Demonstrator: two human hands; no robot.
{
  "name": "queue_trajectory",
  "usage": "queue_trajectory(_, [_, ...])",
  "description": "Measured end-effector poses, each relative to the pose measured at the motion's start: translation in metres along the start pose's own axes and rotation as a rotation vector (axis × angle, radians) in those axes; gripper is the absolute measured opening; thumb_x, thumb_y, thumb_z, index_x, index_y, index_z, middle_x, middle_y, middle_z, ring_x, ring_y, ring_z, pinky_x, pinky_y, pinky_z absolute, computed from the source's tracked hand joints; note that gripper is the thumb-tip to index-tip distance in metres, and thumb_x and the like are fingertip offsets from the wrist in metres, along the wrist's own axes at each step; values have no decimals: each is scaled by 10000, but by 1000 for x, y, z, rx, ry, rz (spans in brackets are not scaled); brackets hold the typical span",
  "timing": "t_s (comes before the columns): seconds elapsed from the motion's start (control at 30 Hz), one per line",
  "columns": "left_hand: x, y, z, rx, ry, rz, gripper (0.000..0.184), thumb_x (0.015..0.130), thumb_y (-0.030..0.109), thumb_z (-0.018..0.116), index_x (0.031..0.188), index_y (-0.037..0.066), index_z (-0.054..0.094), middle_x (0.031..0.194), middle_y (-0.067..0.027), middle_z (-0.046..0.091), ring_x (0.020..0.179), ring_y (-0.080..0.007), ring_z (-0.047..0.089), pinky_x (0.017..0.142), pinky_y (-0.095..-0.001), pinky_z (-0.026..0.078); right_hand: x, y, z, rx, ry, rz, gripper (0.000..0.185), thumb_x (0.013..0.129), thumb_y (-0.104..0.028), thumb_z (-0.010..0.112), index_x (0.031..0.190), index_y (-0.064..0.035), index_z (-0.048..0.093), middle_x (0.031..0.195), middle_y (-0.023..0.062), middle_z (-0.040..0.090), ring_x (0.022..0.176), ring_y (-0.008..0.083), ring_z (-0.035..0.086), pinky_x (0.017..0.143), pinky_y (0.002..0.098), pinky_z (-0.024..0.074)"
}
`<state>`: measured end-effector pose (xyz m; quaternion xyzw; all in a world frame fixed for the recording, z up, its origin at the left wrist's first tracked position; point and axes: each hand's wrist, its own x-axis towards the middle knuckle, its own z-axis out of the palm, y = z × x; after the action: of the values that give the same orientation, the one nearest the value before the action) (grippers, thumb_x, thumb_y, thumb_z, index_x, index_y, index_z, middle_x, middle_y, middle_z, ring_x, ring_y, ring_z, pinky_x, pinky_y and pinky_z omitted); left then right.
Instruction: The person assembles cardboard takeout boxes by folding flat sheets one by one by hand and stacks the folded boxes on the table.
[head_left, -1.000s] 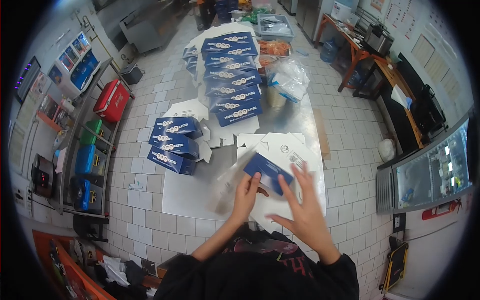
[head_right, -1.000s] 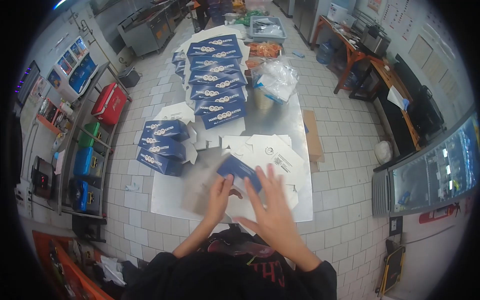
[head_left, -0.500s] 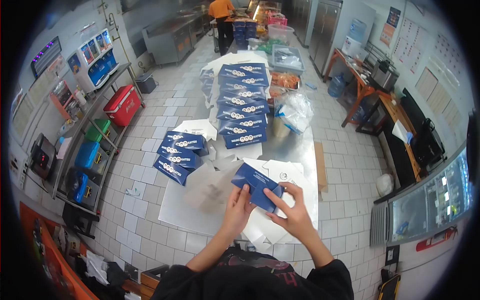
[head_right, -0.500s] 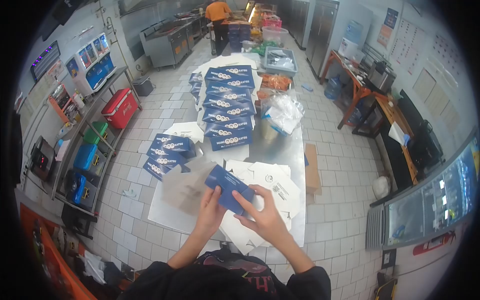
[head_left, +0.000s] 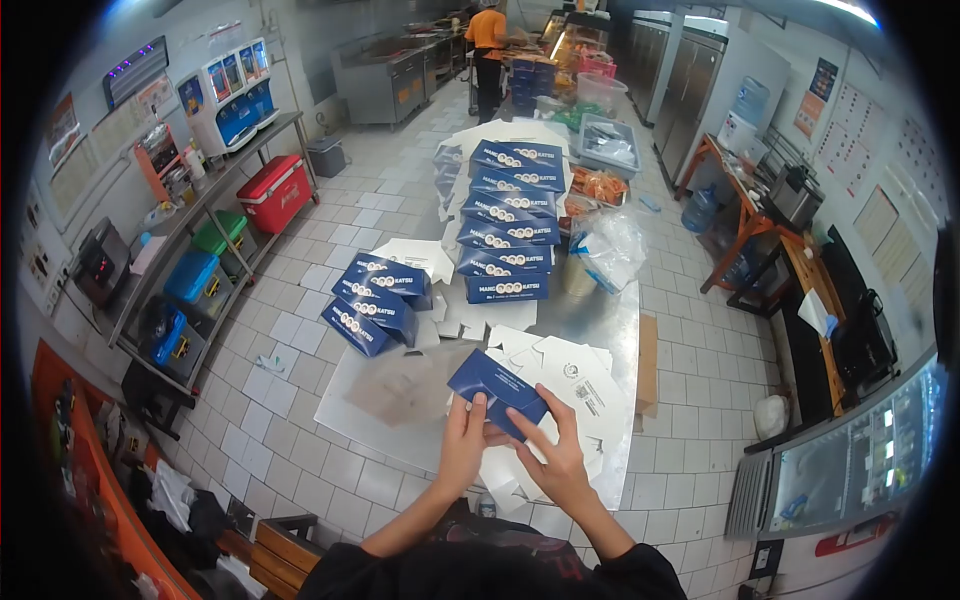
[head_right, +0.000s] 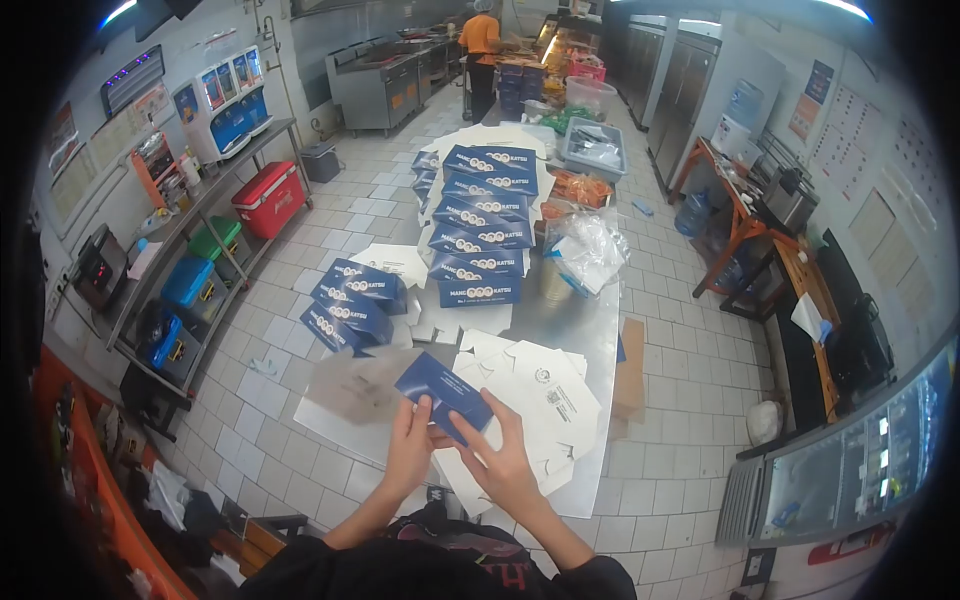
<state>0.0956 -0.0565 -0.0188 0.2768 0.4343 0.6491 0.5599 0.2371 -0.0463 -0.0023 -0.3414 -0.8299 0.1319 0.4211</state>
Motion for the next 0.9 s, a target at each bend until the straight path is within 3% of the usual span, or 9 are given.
queue_trajectory(0.17, [24,18,-27,-296,-30,-96,473,910,460,417,1140,52,486,986,-59,567,947,-192,544,853,-406,426,-24,16,-1,239,69,48,608,622,3,751,1156,-88,476,1259,211,433,1094,357,466,882,414,420])
queue_trajectory(0.2, [29,18,-37,-297,-23,-95,473,910,460,417,1140,52,486,986,-59,567,947,-192,544,853,-406,426,-27,18,-2,187,34,-7,625,608,4,762,1148,-86,459,1266,209,431,1087,357,469,879,420,417])
queue_trajectory(0.27, [36,13,-52,-530,-118,-436,452,883,498,447,1047,88,546,942,-14,567,893,-170,520,828,-368,400,-28,21,-4,145,17,-19,611,611,4,759,1142,-83,470,1267,202,432,1087,360,469,880,422,416])
queue_trajectory(0.47, [35,-16,-62,-795,-218,-469,371,865,440,514,1006,100,558,865,7,549,732,-125,483,670,-294,376,-31,34,-13,12,-8,-58,537,625,11,744,1101,-60,506,1260,180,441,1079,370,469,877,429,413])
queue_trajectory(0.57, [23,-22,-51,-510,-240,-396,265,839,331,595,920,79,590,796,27,540,687,-83,471,616,-239,358,-29,38,-19,20,-18,-32,550,623,11,745,1111,-61,501,1260,181,442,1086,369,467,877,430,413])
queue_trajectory(0.63, [5,-22,-18,144,31,-221,180,794,225,660,763,56,606,700,46,524,632,-52,454,567,-198,327,-24,40,-21,6,-12,-107,565,618,12,749,1117,-67,496,1262,183,443,1094,366,468,877,427,418])
queue_trajectory(0.67, [4,-27,-17,145,38,-221,180,794,225,660,763,56,606,700,46,524,632,-52,454,567,-198,327,-23,40,-24,12,-15,-108,565,618,12,749,1117,-67,496,1262,183,443,1094,366,468,877,427,418])
queue_trajectory(0.73, [6,-34,-20,534,152,257,214,759,183,693,649,36,583,625,50,481,582,-42,401,536,-198,298,-21,41,-32,70,-18,-159,499,650,10,719,1104,-52,522,1246,182,448,1093,376,474,880,434,436])
queue_trajectory(0.9, [3,-17,-36,763,76,197,216,746,182,708,654,35,578,583,59,419,555,-46,320,508,-214,272,-24,44,-41,129,-74,-178,474,638,4,735,1058,-58,526,1239,175,458,1097,371,479,886,432,439])
